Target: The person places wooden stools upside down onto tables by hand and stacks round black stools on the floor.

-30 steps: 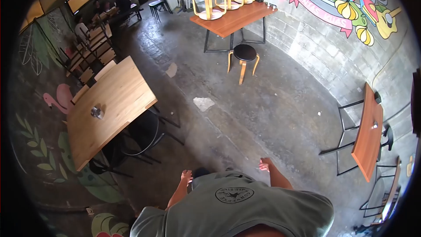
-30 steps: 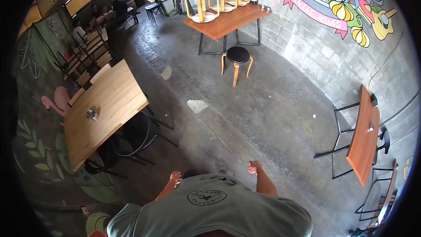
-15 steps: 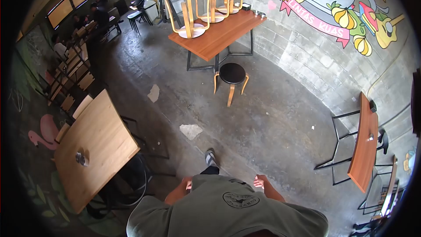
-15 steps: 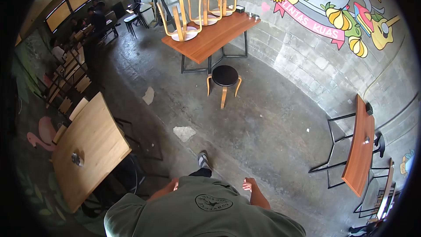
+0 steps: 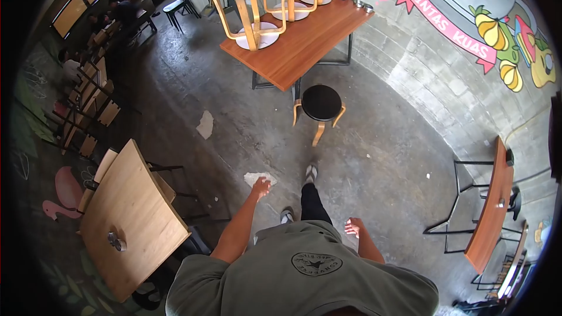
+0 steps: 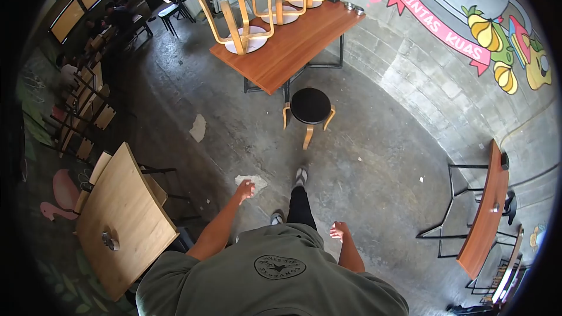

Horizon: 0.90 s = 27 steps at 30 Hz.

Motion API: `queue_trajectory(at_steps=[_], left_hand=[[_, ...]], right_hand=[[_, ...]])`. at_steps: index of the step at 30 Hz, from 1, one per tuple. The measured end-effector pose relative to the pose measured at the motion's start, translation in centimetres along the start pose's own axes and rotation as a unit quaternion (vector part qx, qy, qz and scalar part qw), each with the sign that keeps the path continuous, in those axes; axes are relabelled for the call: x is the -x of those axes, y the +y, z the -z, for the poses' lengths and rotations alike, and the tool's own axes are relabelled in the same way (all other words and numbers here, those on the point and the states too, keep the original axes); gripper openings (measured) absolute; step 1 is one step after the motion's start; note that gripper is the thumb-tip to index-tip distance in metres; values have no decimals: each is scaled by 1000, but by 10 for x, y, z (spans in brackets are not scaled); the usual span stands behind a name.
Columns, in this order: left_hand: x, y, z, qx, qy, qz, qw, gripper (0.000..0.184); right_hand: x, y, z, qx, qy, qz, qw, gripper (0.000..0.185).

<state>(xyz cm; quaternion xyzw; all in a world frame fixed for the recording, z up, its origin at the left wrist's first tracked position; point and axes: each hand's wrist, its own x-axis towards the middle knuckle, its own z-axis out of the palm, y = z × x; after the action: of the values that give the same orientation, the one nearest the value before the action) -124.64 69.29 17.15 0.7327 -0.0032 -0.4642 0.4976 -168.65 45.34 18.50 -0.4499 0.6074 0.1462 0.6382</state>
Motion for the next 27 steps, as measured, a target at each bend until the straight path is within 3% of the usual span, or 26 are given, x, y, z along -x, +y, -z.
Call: queue_trajectory(at_steps=[3, 4, 5, 6, 7, 8, 10, 11, 13, 15, 16, 17, 18, 19, 23, 27], left_hand=[[-3, -24, 10, -34, 2, 102, 994, 12], [-37, -76, 28, -188, -81, 74, 976, 14], [6, -50, 17, -69, 33, 179, 981, 12], [-8, -96, 33, -121, -30, 178, 976, 15], [-5, -126, 46, 26, -32, 178, 983, 20], [27, -95, 48, -114, -52, 97, 987, 21], [13, -101, 38, 82, 99, 259, 957, 22], [14, -82, 39, 84, 105, 258, 957, 22], [25, -24, 39, -11, 87, 146, 985, 21], [-9, 25, 32, 17, 129, 175, 976, 21], [-21, 39, 27, 50, 165, 206, 963, 20], [-40, 60, 28, 100, 183, 196, 958, 21], [-68, 87, 34, 151, 200, 181, 951, 21], [-90, 123, 38, 131, 195, 168, 957, 24], [-163, 262, 60, 134, 175, -51, 974, 43], [-225, 417, 80, 134, 157, -190, 960, 43]], right_hand=[[-43, -58, 1, 22, -4, -18, 1000, 32], [-52, -82, 3, 27, -4, -33, 999, 33], [-68, -100, 7, 33, -8, -34, 999, 33], [-84, -119, 11, 33, -16, -37, 999, 36], [-101, -145, 15, 34, -23, -37, 998, 38], [-119, -179, 19, 33, -30, -31, 999, 40], [-136, -254, 23, 64, -27, -16, 997, 35], [-150, -290, 25, 82, -29, -1, 996, 30], [-188, -370, 28, 85, -40, 51, 994, 23], [-236, -456, 20, 61, -40, 136, 988, 22], [-261, -495, 16, 160, -46, 314, 935, 24], [-290, -535, 7, 263, 5, 462, 847, 26], [-227, -598, -13, 27, -117, 286, 951, 25], [-190, -646, -33, 80, -54, 337, 937, 23], [-172, -786, -92, 84, -119, 417, 897, 18], [-150, -878, -154, 85, -119, 451, 880, 16]])
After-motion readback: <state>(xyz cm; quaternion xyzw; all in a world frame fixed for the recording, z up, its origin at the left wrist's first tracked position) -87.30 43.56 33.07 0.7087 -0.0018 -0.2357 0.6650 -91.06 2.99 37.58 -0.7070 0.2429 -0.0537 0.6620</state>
